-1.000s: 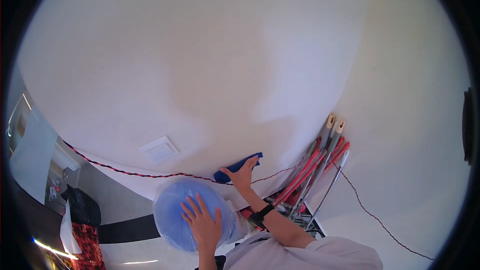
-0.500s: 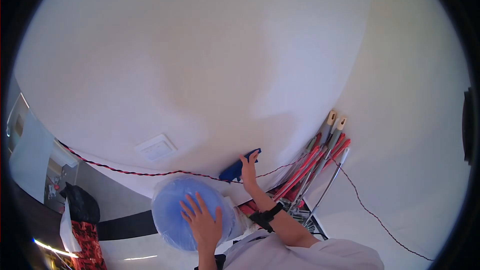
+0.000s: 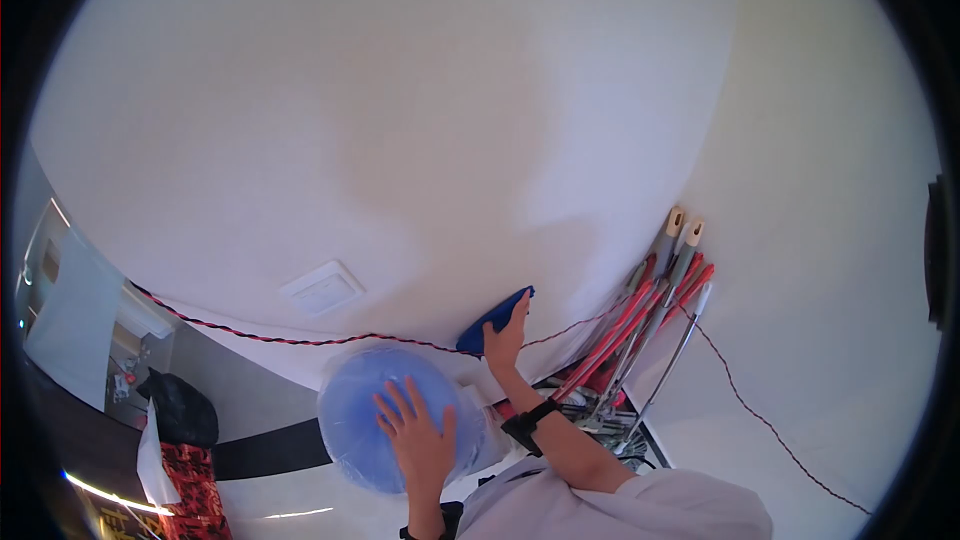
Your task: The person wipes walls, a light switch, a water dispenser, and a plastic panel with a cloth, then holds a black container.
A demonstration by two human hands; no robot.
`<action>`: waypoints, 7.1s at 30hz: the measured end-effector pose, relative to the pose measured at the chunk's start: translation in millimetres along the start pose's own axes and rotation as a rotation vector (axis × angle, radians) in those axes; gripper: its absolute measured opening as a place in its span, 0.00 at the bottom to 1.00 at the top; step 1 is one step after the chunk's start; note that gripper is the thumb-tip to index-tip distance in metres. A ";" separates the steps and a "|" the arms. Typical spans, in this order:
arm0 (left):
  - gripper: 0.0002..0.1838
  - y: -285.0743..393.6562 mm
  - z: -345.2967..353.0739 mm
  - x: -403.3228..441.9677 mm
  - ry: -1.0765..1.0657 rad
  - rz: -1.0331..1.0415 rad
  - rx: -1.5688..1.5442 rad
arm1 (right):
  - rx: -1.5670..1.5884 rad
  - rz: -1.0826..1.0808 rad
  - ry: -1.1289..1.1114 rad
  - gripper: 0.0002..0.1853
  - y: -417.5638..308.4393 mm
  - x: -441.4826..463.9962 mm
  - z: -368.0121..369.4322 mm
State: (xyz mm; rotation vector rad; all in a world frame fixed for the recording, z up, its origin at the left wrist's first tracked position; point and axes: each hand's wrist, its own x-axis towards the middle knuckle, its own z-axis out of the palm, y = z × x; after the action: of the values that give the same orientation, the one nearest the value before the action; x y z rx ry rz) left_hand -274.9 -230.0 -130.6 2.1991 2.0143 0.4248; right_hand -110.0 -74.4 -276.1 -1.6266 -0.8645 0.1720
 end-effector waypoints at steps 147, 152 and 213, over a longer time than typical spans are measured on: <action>0.45 9.3 -11.8 4.6 -0.024 -0.033 -0.048 | 0.011 -0.196 -0.012 0.49 14.2 96.5 -49.8; 0.45 9.5 -13.0 5.1 -0.028 -0.030 -0.054 | -0.025 -0.100 0.081 0.46 55.7 160.2 -76.0; 0.45 7.2 -9.9 3.3 -0.017 -0.027 -0.036 | 0.086 -0.221 -0.002 0.49 -71.1 54.2 -22.6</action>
State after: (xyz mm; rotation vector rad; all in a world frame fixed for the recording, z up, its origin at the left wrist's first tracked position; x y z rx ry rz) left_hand -270.7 -228.4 -118.7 2.1451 2.0088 0.4345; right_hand -89.9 -59.3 -187.4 -1.4398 -1.0176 0.0546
